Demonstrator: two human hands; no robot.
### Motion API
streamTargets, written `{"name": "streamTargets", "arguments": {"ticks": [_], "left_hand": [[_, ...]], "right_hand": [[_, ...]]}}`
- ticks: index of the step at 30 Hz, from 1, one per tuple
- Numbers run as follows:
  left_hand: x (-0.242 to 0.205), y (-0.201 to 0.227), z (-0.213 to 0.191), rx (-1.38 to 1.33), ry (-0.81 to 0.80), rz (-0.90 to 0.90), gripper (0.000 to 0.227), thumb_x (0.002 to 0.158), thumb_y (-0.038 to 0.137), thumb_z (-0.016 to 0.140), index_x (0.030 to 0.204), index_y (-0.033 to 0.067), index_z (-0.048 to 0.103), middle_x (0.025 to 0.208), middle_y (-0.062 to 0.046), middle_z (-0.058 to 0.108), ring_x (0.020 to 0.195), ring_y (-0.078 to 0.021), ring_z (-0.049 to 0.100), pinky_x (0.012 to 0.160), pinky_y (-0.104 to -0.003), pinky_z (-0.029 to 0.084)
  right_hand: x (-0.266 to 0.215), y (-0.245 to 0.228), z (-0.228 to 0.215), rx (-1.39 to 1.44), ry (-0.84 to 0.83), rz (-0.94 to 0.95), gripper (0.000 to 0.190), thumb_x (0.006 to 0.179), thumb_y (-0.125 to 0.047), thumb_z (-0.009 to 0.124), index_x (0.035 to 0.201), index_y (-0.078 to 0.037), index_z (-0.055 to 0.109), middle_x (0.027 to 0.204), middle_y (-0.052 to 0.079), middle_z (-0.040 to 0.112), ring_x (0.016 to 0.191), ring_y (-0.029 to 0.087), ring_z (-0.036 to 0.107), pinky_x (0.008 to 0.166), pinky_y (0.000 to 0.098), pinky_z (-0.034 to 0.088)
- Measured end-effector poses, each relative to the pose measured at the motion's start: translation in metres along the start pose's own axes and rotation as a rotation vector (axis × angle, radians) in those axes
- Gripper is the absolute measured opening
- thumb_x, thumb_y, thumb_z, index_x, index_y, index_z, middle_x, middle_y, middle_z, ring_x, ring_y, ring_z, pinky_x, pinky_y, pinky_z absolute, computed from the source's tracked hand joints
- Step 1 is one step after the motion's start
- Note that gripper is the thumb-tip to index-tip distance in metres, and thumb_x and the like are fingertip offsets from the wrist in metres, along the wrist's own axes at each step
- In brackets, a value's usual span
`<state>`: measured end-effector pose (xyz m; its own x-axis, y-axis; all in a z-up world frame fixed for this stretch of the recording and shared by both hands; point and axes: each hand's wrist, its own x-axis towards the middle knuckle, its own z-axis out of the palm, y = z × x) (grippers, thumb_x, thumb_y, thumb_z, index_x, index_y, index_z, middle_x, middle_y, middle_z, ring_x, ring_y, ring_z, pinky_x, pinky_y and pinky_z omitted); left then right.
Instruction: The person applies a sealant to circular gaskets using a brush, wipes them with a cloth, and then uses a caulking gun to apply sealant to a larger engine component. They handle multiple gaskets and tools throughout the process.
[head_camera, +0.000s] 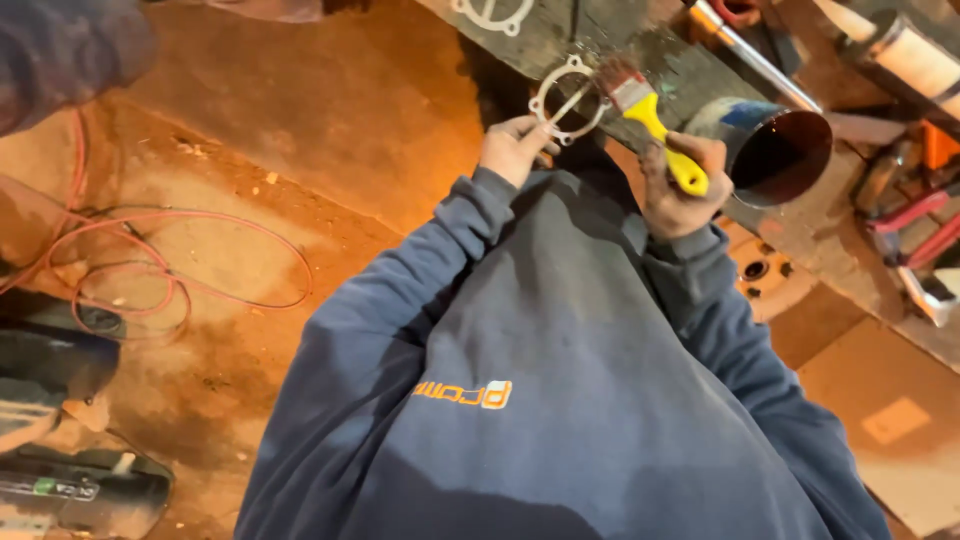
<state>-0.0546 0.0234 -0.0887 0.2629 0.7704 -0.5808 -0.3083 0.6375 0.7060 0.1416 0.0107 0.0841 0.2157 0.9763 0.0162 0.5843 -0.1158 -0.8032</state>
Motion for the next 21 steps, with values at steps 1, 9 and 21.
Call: {"name": "streamTargets", "arguments": {"ticks": [1,9,21], "left_hand": [[0.0,0.001,-0.001,0.002,0.013,0.011,0.025,0.101,0.021,0.063,0.099,-0.0016,0.073,0.082,-0.007,0.075,0.068,-0.0115,0.068,0.061,-0.028,0.056],[0.004,0.005,0.002,0.035,0.027,-0.026,0.025,0.101,0.02,0.063,0.1,-0.0019,0.075,0.081,-0.007,0.076,0.063,-0.0113,0.065,0.058,-0.028,0.054],[0.005,0.019,0.007,0.077,0.012,-0.068,0.025,0.099,0.022,0.063,0.097,0.0008,0.077,0.077,-0.004,0.075,0.06,-0.0085,0.064,0.055,-0.026,0.052]], "right_hand": [[0.002,-0.003,0.003,0.011,-0.007,-0.01,0.021,0.104,-0.006,0.081,0.115,0.002,0.066,0.097,0.01,0.071,0.087,0.015,0.068,0.082,0.0289,0.056],[0.006,-0.01,0.004,0.08,-0.051,0.056,0.021,0.105,-0.009,0.078,0.114,0.002,0.062,0.093,0.011,0.073,0.085,0.013,0.071,0.078,0.0274,0.057],[0.006,-0.006,0.007,0.124,-0.029,0.085,0.023,0.103,-0.01,0.081,0.115,0.0,0.064,0.099,0.01,0.072,0.089,0.013,0.071,0.081,0.0275,0.057]]}}
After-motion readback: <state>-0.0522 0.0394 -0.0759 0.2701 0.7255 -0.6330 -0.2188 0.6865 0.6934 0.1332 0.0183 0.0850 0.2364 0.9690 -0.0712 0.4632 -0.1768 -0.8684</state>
